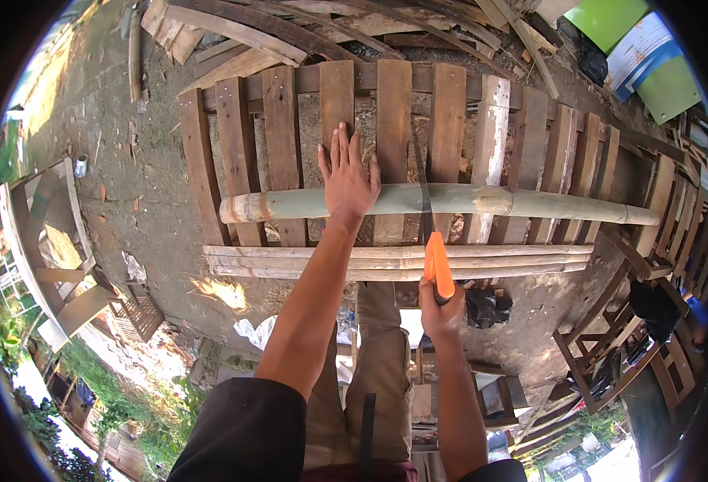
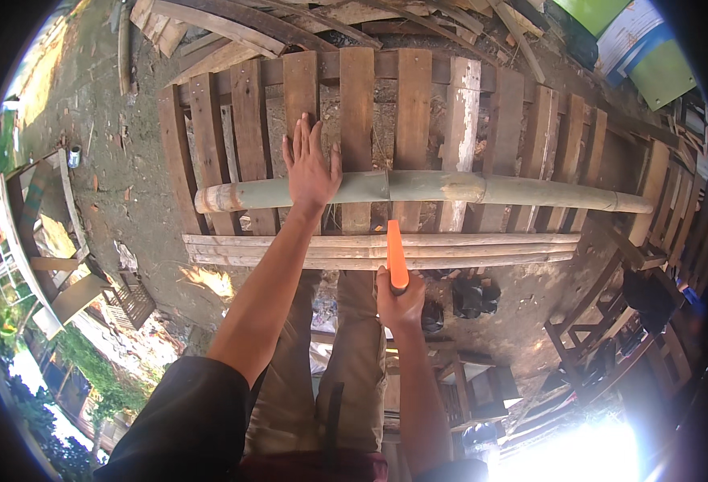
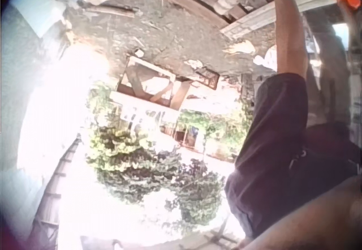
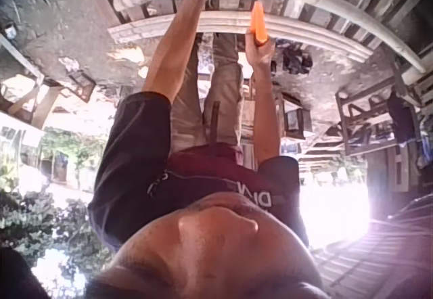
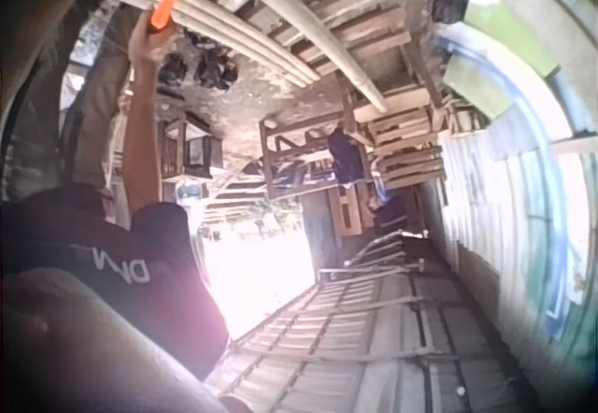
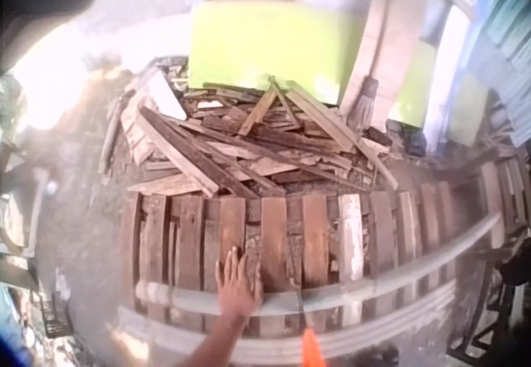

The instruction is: The person sits on the ground and uses a hand saw to cut a long bamboo pole resting on a wooden pallet. They hold the pole steady with one hand and saw with the other, gradually deepening the cut along the pole's length.

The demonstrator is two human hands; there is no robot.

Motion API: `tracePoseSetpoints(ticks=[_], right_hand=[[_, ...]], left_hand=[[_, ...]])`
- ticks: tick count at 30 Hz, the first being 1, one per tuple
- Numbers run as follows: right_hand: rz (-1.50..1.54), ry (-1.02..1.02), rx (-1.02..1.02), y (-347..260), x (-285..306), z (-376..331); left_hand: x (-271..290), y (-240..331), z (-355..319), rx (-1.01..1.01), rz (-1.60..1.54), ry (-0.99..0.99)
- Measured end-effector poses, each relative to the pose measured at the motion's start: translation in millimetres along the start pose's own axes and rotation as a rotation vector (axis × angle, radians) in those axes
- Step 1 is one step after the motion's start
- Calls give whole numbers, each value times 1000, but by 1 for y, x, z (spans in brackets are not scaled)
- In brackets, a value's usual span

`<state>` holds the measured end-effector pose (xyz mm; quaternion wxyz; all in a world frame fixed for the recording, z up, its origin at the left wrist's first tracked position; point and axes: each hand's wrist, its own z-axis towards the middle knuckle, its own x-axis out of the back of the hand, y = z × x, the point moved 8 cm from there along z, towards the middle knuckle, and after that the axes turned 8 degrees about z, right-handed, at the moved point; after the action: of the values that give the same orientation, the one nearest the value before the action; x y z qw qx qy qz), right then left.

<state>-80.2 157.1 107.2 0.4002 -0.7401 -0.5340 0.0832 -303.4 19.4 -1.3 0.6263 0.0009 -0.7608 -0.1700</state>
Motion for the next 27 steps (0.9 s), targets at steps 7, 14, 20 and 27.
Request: tracePoseSetpoints(ticks=[7, 14, 20, 27], right_hand=[[-139, 32, -99, -27, -4, 7], [-68, 74, 116, -18, -3, -4], [89, 39, 319, 40, -11, -23], [75, 117, 311, 23, 7, -30]], left_hand=[[-5, 6, -6, -36, -13, -15], [-2, 9, -9, -162, -72, 25], [3, 31, -33, -541, -53, -35], [-2, 30, -71, -637, 239, -88]])
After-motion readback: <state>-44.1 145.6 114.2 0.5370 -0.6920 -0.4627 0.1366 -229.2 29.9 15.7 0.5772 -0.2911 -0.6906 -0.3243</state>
